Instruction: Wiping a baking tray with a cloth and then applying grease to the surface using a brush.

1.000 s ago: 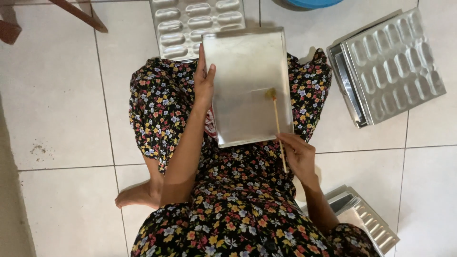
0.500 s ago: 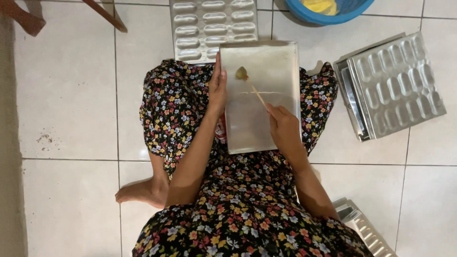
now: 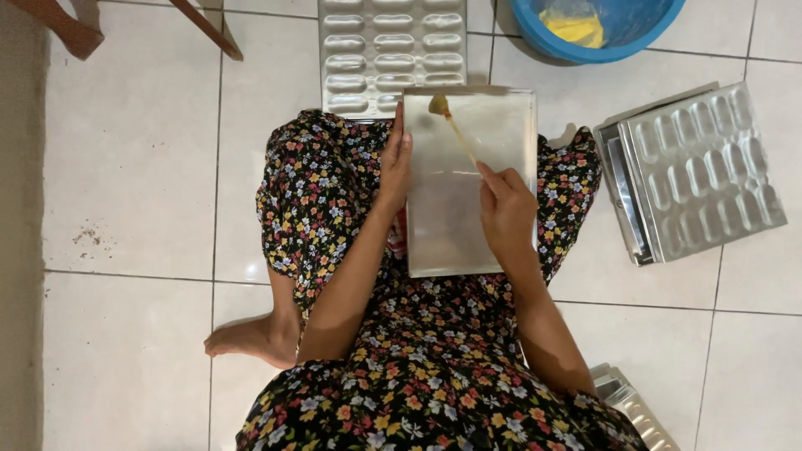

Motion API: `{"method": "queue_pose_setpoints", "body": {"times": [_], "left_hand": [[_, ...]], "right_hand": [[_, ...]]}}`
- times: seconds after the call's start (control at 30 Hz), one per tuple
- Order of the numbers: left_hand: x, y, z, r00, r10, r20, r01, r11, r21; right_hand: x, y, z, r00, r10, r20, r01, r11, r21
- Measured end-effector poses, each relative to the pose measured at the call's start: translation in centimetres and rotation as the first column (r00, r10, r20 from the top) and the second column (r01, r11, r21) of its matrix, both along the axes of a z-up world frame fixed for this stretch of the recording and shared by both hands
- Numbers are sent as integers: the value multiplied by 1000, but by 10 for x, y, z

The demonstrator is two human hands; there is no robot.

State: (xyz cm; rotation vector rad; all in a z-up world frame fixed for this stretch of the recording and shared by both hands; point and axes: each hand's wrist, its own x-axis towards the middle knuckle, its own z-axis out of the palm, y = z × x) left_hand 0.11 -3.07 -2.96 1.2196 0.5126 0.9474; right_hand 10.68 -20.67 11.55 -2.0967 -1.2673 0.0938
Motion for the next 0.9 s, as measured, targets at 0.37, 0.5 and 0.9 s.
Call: {"method": "queue_pose_setpoints", "body": {"times": [0.37, 0.5, 0.9], "left_hand": [[3, -1, 1, 1000, -18, -20, 17, 999, -47], [1, -2, 3, 999, 29, -41, -35, 988, -152], [-3, -1, -11, 998, 22, 62, -14, 993, -117]], "right_hand": [[-39, 25, -53, 998, 62, 15, -61, 998, -32], [-66, -23, -34, 991, 132, 23, -129, 987, -99], [-43, 47, -59, 993, 51, 108, -61, 994, 96]]}}
